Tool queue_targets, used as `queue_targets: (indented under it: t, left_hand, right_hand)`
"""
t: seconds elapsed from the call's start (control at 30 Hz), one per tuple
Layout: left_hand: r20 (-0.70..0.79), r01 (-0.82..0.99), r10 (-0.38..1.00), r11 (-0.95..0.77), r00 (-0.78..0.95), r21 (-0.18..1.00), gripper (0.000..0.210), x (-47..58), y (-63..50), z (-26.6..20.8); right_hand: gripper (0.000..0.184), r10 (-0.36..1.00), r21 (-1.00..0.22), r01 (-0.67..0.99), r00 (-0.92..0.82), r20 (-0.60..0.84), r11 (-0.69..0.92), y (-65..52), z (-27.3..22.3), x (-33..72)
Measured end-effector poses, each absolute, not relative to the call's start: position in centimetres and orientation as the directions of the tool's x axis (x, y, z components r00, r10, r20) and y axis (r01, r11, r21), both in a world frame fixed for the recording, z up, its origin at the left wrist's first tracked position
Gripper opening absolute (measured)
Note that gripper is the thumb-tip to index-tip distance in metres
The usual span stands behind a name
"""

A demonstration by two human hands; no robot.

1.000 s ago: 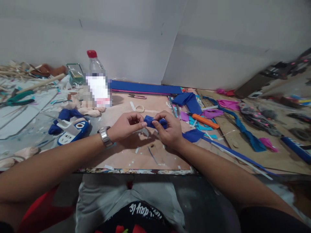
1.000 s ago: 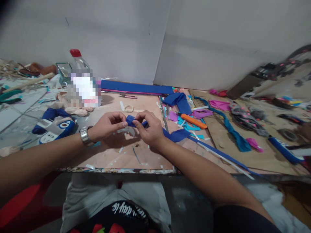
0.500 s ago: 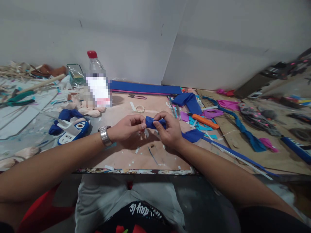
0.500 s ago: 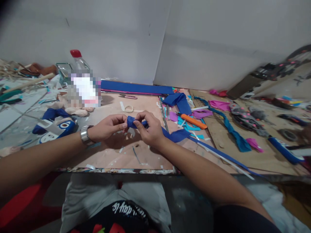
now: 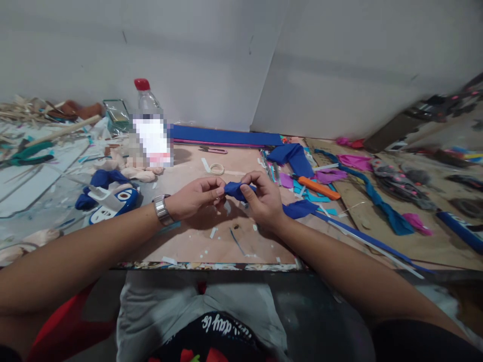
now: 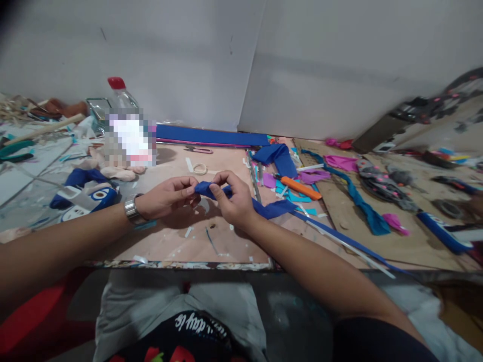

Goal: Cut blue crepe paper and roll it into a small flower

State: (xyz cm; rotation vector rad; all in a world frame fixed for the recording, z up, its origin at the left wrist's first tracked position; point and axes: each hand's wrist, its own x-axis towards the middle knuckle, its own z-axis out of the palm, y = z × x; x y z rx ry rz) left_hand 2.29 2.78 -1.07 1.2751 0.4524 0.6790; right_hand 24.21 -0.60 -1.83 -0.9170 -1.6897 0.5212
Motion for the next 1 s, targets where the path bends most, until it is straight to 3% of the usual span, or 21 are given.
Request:
queue_targets:
  t: [0.2,0.4,0.83,1.0]
  left_hand:
    - [0.184,-0.078,0.774,-0.173,0.606,0.982,0.039,2.32,2.62,-0.95]
    - [0.317,0.15,0.806,-0.441,0.5,0.885,0.031,2.58,1.93,-0.89]
    - [0.42,0.158,0.749,-0.564,0.513,0.811,0.008,2.37,2.18,-1.09]
    - [0.356,0.037,0.717,-0.469,0.6,0.882,0.011,2.21,2.41,-1.04]
  right_hand:
    - [0.015,0.763,-0.688,0.369,-0.103,0.639,0.626,-0.67,-1.39,24.05]
    - [0.013,0.722,-0.581,0.479,-0.183,0.667,0.658,-0.94,-1.06,24.01]
    - [0.014,0.691,-0.547,0.487,-0.18,0.7,0.681,-0.9,-0.93,24.03]
    - [0.015,0.714,-0.578,0.471,-0.181,0.676,0.667,-0.89,-0.97,24.05]
